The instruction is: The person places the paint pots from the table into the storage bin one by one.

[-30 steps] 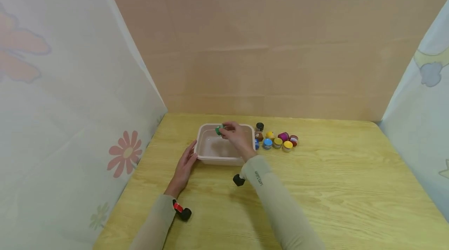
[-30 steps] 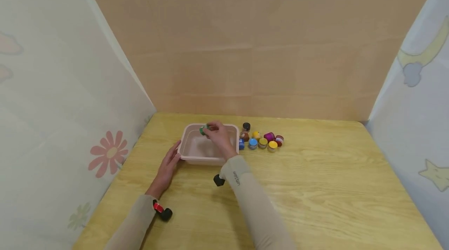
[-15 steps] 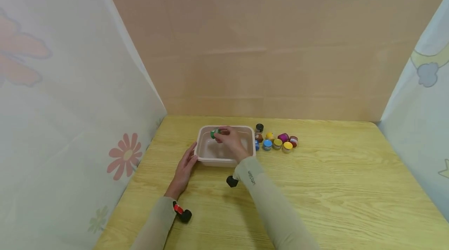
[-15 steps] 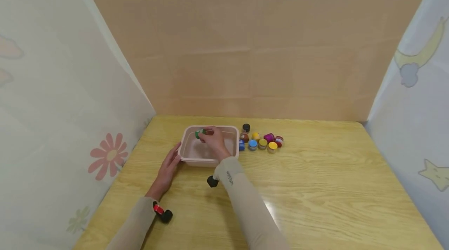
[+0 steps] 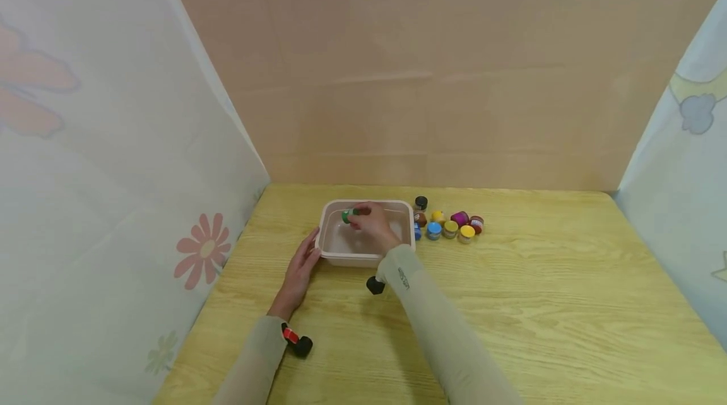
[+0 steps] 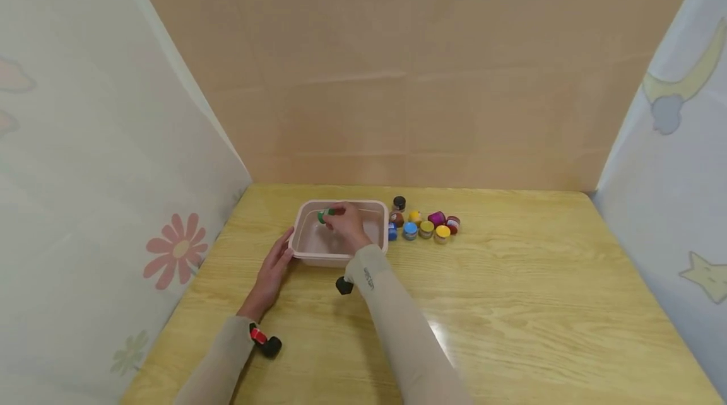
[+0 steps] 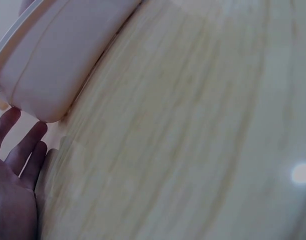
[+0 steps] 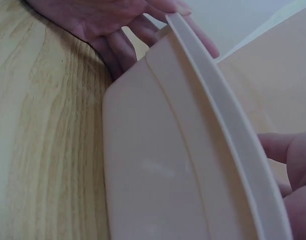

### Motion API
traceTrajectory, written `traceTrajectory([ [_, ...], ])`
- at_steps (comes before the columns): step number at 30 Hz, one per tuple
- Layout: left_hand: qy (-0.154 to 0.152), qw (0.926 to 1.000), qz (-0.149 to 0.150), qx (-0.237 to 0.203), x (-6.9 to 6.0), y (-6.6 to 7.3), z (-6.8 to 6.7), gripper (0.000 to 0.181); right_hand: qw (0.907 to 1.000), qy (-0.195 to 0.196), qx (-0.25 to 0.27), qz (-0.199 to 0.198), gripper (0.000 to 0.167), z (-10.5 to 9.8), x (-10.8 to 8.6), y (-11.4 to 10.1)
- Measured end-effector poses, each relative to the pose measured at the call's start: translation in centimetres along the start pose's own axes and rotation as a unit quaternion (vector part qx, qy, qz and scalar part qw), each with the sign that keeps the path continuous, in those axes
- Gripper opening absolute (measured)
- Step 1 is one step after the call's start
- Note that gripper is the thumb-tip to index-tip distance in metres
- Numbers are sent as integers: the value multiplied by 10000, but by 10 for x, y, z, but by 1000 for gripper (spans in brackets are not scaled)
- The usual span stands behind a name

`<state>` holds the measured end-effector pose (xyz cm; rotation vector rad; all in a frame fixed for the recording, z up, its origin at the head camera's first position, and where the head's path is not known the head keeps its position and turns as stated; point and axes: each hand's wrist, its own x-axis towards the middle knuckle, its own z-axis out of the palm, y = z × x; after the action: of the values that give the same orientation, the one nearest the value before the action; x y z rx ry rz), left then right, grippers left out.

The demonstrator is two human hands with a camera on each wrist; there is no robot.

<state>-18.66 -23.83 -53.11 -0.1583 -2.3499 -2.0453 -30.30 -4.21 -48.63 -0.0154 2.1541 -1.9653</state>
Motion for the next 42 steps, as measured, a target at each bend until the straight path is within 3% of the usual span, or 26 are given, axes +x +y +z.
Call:
traceTrajectory([
  [7,37,9999,53,137,2,2,0,54,9999,-50,-128,84,35,-2,1,-3],
  [14,136,9999,18,24,13,-23,-1,53,9988,58,-489,-34,35,0,2,1],
  [20,156,9998,74,24,13,-32,-2,51,9938,49,-1110,-101,34,2,4,8],
  [27,161,9997,178,61,11,-33,-3,50,9919,-301,-1236,-63,32,5,7,10],
  [42,111,9999,-33,9,10,-24,-2,52,9887,-290,-1472,-42,31,7,9,10],
])
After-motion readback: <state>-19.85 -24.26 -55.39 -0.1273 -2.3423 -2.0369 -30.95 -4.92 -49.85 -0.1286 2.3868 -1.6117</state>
